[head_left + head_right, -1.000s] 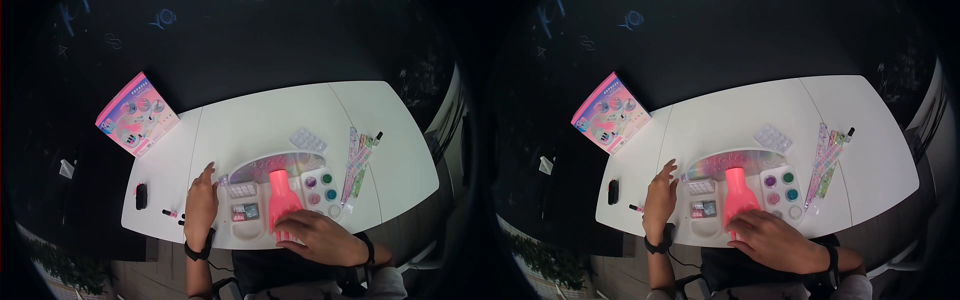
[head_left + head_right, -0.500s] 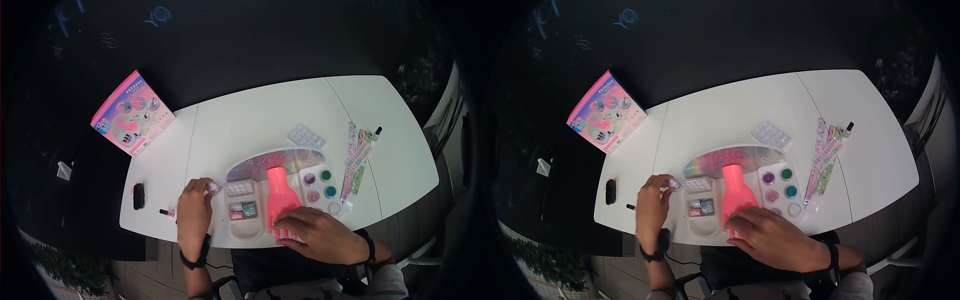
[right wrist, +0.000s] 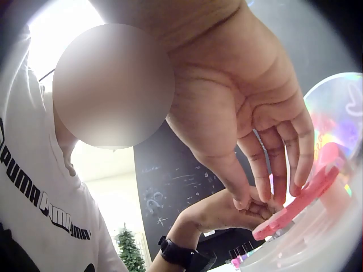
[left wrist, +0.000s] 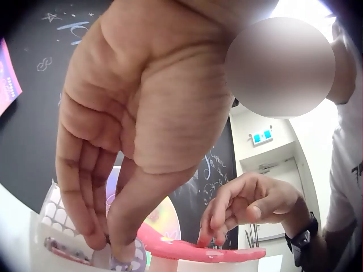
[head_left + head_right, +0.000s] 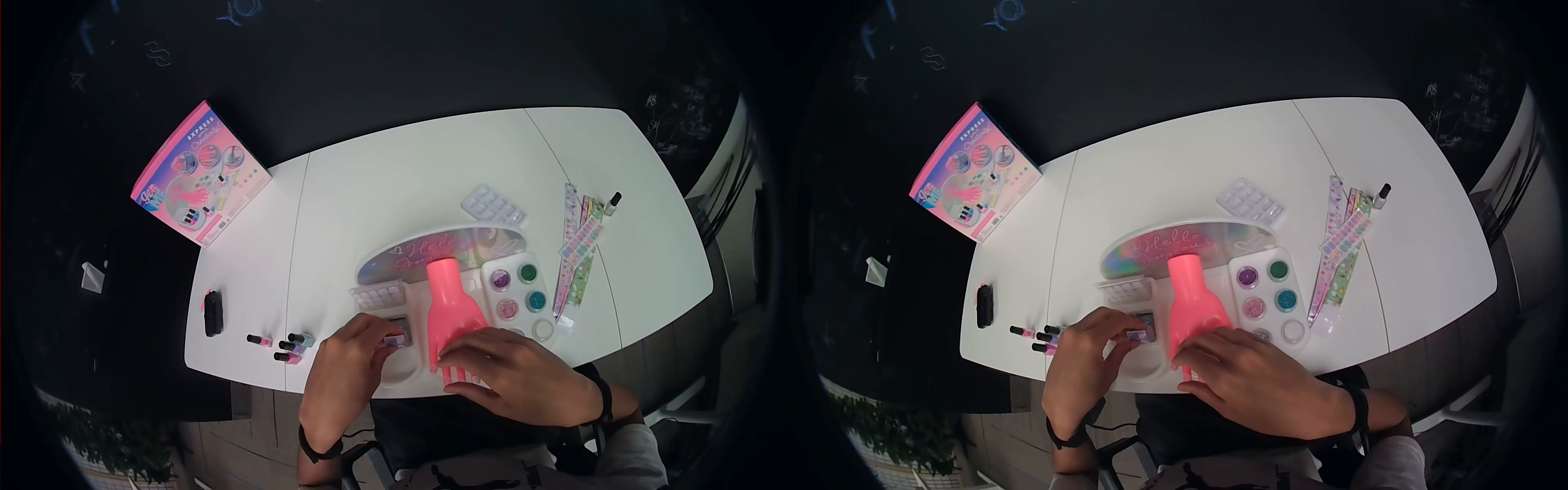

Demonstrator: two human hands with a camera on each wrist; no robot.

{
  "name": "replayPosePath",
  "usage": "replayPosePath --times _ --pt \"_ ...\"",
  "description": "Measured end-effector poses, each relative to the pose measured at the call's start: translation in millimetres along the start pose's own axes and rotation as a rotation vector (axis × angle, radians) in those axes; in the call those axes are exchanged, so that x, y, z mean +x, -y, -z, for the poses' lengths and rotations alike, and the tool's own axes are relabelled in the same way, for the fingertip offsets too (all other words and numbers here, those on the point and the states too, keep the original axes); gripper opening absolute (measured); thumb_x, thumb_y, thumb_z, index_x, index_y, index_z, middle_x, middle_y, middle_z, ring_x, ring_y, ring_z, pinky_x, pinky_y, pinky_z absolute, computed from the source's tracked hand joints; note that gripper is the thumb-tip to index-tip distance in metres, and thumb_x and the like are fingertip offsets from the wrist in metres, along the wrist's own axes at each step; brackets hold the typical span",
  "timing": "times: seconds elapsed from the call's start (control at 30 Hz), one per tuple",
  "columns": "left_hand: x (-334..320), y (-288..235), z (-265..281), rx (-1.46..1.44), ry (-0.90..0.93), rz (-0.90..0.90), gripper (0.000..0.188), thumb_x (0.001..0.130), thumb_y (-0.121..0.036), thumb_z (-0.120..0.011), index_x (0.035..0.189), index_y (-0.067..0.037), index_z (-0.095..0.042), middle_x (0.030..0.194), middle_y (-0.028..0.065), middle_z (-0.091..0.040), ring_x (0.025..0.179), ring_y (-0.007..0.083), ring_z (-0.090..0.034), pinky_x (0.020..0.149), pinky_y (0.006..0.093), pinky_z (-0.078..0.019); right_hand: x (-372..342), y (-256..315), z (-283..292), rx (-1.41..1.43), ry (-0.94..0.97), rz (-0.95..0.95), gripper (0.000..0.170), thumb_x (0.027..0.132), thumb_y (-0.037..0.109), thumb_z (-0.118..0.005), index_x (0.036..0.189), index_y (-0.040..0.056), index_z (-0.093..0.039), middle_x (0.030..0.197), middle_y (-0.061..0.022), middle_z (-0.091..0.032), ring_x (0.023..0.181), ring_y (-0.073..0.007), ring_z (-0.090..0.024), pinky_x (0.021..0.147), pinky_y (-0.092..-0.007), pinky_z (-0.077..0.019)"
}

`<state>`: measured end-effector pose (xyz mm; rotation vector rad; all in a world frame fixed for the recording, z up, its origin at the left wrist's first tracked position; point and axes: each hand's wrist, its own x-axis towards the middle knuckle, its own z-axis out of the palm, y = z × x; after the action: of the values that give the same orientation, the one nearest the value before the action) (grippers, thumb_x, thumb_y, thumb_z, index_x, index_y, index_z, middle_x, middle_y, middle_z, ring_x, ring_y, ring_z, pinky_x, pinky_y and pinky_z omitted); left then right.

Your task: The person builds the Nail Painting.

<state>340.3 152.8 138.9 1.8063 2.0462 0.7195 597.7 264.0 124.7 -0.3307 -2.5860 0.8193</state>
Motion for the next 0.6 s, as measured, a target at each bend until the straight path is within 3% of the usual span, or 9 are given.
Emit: replayPosePath --times 0.13,0.2,0.6 --pt "0 0 -1 -0.013 -0.011 0.003 0.027 0.096 0.009 -0.082 0.121 -0.001 -0.084 0.119 0.0161 -0.083 0.099 0.0391 -0.086 0.085 0.0453 -0.0697 0 -2 -1 -0.005 -0.002 0.006 0.031 0.109 0.026 -0.081 0.127 0.0009 -0.072 0.131 -0.0135 -0.075 0.120 -0.0349 -0.077 0.104 -0.0458 -0.0644" --pt "-2 1 -5 0.008 -0.052 -0.004 0.026 0.095 0.006 -0.087 0.119 -0.003 -0.088 0.117 0.0141 -0.086 0.094 0.0312 -0.085 0.082 0.0405 -0.0671 0 -2 -2 -0.006 0.001 0.005 0.031 0.110 0.026 -0.081 0.127 0.0009 -0.072 0.130 -0.0134 -0.074 0.120 -0.0346 -0.077 0.103 -0.0457 -0.0645" --pt "6 5 -12 0.020 -0.074 -0.015 0.027 0.092 0.005 -0.090 0.118 -0.002 -0.087 0.110 0.0136 -0.085 0.092 0.0323 -0.085 0.080 0.0411 -0.0664 -1 -3 -3 -0.015 -0.003 0.005 0.032 0.109 0.026 -0.081 0.127 0.0010 -0.072 0.128 -0.0133 -0.074 0.119 -0.0336 -0.077 0.100 -0.0449 -0.0644"
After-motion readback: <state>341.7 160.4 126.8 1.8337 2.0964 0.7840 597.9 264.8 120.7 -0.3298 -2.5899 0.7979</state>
